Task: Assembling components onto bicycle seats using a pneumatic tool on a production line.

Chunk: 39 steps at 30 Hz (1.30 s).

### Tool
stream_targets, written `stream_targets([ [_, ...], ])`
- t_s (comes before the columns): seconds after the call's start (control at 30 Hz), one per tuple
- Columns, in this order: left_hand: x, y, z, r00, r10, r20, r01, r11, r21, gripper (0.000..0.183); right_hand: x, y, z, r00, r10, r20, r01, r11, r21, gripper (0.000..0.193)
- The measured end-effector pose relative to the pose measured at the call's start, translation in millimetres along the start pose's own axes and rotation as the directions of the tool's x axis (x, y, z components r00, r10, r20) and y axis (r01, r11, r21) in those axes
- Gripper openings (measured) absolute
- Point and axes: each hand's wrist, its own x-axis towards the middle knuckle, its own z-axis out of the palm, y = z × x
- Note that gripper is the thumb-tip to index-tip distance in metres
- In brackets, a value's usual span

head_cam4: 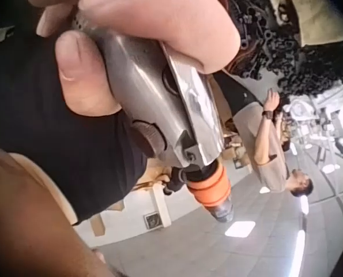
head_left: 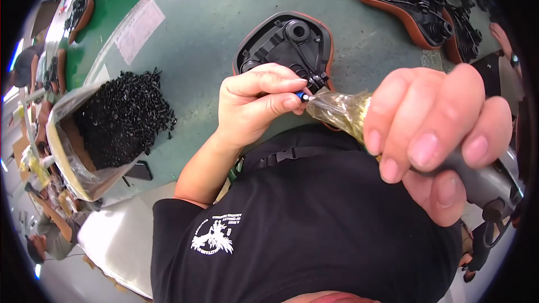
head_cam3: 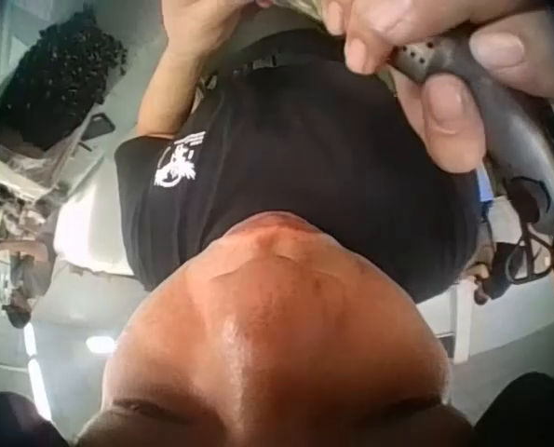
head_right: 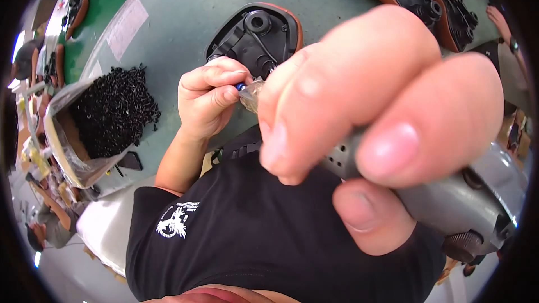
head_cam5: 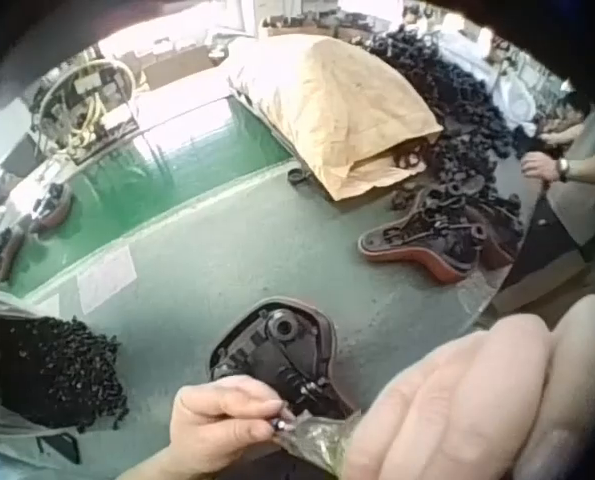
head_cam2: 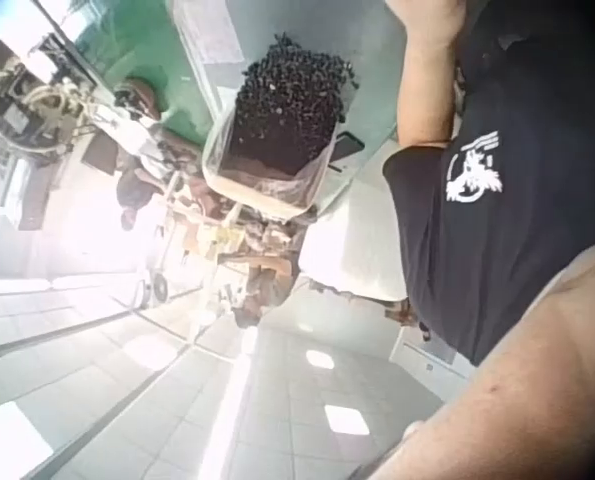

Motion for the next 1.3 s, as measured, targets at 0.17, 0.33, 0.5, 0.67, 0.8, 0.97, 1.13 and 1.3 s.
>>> stream_targets([
  [0.17,16,9,10,0.988,-0.149,0.047,0.152,0.986,-0.068,0.017,-1,-3,-12,0.997,-0.072,0.000,0.072,0.997,0.022,0.039],
  [0.33,64,32,-36,0.838,0.215,0.502,-0.545,0.259,0.798,0.055,-8,20,-10,0.982,-0.161,-0.102,0.159,0.987,-0.027,0.040],
  [0.5,119,33,-49,0.879,-0.156,0.450,-0.434,0.125,0.892,0.064,1,6,-27,0.996,-0.084,0.014,0.083,0.933,-0.350,0.048],
  [0.67,128,10,-72,0.834,-0.208,0.511,-0.406,0.397,0.824,0.045,2,42,-24,0.994,-0.070,-0.090,0.044,0.962,-0.270,0.038],
  [0.8,120,-1,-72,0.897,-0.124,0.424,-0.307,0.516,0.800,0.039,10,51,-14,0.992,-0.018,-0.126,-0.022,0.951,-0.309,0.032],
  [0.97,112,-13,-74,0.929,-0.063,0.364,-0.272,0.551,0.789,0.035,11,71,-18,0.992,0.099,-0.080,-0.122,0.920,-0.372,0.030],
  [1.13,110,-22,-82,0.933,-0.022,0.360,-0.281,0.581,0.764,0.037,19,88,-20,0.989,0.124,-0.081,-0.145,0.920,-0.365,0.017],
  [1.3,110,-25,-83,0.938,-0.037,0.343,-0.256,0.593,0.763,0.037,22,105,-23,0.988,0.117,-0.102,-0.143,0.943,-0.301,0.023],
])
